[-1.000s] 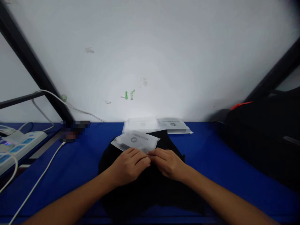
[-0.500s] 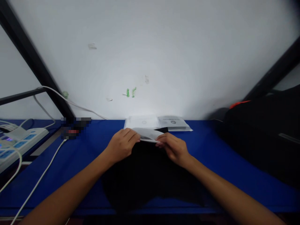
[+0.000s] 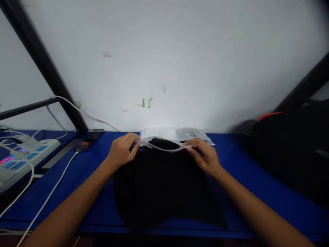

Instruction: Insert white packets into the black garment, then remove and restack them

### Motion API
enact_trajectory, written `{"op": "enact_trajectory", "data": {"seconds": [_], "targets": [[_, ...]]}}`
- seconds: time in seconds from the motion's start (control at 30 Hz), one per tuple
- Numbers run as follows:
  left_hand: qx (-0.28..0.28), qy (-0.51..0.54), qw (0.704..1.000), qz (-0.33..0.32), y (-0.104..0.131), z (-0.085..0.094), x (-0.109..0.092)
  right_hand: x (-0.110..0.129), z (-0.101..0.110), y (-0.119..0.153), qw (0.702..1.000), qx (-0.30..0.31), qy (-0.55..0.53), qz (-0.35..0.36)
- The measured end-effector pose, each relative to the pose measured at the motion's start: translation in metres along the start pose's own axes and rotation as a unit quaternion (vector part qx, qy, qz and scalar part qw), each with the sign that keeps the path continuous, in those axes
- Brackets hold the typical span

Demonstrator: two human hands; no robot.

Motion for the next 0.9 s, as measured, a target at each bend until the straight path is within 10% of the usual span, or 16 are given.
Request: {"op": "enact_trajectory", "data": {"seconds": [0.2,0.37,0.47,0.73,0.9], "targets": [[0.158,0.033,0.986,-0.046,0.015,-0.022,-0.031,-0.004,-0.024,0.018,0.971,0.213,0.11,0.014],[0.099,0.016,0.994,-0.04,0.014,-0.022,-0.05,0.037,-0.029,0.017,0.965,0.113,0.171,0.166],[0.057,0.027,0.998,-0.021,0.012,-0.017,-0.059,0.062,-0.043,0.028,0.956,0.153,0.082,0.237],[0.082,0.061,0.993,-0.054,0.014,-0.021,-0.077,0.032,-0.08,0.048,0.927,0.294,0.226,0.057],[0.181,0.137,0.974,-0.001,0.019,-0.028,-0.079,0.034,-0.069,0.042,0.933,0.244,0.212,0.156]]}}
Point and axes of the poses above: each hand's wrist, its own y-axis away from the middle knuckle, its own z-axis out of the back of the hand, x = y × z, the point moved 5 cm from there along -y, towards the middle knuckle, and after that the axes turned 14 degrees about -x, right-handed, at the moved point
